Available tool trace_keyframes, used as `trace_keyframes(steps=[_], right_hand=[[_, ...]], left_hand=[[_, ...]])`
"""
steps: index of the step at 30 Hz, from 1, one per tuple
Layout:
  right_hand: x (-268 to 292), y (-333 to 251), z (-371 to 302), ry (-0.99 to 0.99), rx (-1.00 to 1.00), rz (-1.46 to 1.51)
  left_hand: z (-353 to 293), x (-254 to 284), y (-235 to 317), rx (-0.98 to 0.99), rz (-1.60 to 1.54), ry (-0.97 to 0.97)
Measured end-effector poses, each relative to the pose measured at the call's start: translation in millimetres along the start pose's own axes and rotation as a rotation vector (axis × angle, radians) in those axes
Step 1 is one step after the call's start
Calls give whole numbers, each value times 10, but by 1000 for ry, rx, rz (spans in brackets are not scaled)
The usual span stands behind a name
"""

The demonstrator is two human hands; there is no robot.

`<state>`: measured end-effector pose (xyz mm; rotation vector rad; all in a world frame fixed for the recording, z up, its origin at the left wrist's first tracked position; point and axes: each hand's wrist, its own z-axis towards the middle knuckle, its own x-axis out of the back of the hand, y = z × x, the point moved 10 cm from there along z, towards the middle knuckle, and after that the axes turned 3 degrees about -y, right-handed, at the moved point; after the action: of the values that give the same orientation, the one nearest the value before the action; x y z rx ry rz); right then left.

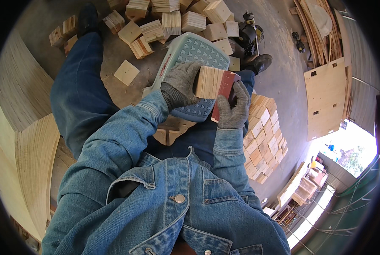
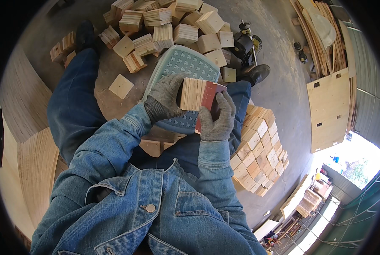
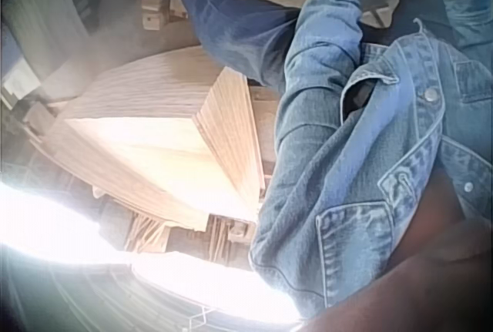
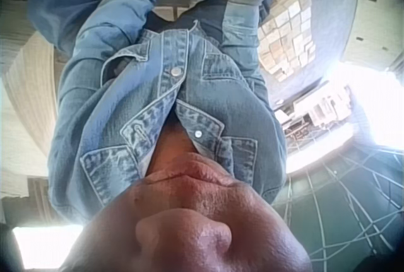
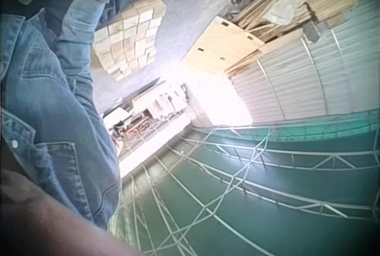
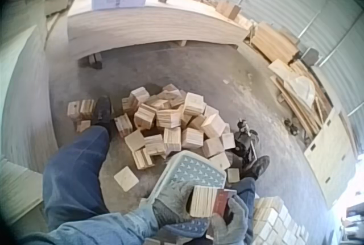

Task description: The person sits on the floor and sands small wooden blocks one at a time using a sanding block. They repeatedly pick up a block, sand its surfaces, and place it into a nearby stack of finished pieces.

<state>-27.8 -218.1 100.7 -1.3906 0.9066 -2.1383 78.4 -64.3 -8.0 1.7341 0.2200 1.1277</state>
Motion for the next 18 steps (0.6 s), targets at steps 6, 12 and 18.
trace_keyframes(steps=[6, 12, 18], right_hand=[[10, 4, 5, -1, -18, -1], [10, 31, 3, 7, -38, 39], [14, 115, 1, 3, -55, 73]], left_hand=[[-14, 72, 59, 14, -19, -5], [11, 44, 41, -13, -15, -8], [11, 21, 23, 8, 8, -15]])
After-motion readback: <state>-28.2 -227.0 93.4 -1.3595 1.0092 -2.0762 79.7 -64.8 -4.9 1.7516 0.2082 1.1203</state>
